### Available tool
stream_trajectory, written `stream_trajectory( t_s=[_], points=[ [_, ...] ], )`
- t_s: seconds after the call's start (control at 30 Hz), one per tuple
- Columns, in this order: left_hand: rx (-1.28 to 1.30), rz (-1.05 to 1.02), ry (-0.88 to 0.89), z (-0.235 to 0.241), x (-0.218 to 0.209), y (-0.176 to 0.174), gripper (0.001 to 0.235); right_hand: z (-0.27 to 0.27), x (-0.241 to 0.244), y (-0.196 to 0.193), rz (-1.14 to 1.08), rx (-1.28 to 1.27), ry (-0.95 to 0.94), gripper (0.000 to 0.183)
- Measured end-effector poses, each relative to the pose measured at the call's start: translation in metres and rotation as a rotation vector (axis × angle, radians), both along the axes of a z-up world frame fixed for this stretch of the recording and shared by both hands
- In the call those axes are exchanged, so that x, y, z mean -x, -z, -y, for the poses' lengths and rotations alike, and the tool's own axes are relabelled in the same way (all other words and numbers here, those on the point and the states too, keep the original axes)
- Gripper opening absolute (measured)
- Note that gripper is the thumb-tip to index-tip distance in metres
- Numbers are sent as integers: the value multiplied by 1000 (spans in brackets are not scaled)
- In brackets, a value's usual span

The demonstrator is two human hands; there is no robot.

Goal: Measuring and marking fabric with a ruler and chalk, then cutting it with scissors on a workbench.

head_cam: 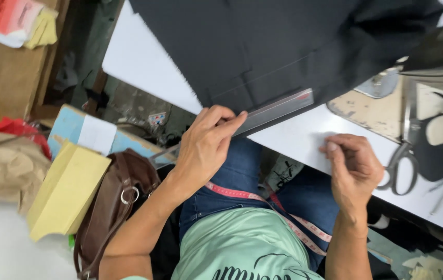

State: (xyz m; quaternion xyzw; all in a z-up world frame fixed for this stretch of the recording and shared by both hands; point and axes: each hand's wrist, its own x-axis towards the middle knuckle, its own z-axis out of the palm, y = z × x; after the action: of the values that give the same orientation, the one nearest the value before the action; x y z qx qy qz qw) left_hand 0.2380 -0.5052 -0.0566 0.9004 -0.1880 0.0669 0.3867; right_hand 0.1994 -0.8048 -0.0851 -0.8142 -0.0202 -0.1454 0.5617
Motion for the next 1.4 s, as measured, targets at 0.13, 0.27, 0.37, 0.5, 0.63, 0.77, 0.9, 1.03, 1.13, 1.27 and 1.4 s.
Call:
stream_trajectory(
  t_s=[0.13, 0.27, 0.37, 0.5, 0.63, 0.77, 0.9, 1.03, 1.13, 1.27, 1.4],
  points=[
    [5, -61, -7, -5, -3, 3, 40, 5, -6, 0, 8, -3, -12, 2],
    [8, -76, -25, -2, -2, 0, 40, 5, -6, -2, -3, -13, -23, 4],
    [-10, -78, -46, 2, 0, -2, 38, 6, -5, -4, -9, -16, -31, 4],
    [-71, -48, -80, 6, 2, -2, 38, 7, -6, -5, 1, -13, -50, 5],
    [-118, -24, -98, 5, 5, 5, 39, 9, -5, -1, 9, -14, -82, 6],
    [-97, -30, -104, 7, 4, 1, 39, 11, -5, -10, 3, -26, -98, 4],
    [-147, -2, -90, 8, 3, 3, 38, 55, 0, -29, 123, 227, -29, 6],
    [-139, -4, -96, 6, 2, 0, 37, 132, -5, -23, 360, 792, 85, 18],
    [-89, 32, -87, 8, 1, -5, 31, 134, 9, -33, 106, 875, 102, 29],
    [-115, 13, -137, 7, 1, 6, 37, 141, 8, -20, 70, 977, 59, 33],
    [-134, 25, -130, 6, 4, 11, 40, 155, 10, -8, 16, 819, 56, 26]
  ],
)
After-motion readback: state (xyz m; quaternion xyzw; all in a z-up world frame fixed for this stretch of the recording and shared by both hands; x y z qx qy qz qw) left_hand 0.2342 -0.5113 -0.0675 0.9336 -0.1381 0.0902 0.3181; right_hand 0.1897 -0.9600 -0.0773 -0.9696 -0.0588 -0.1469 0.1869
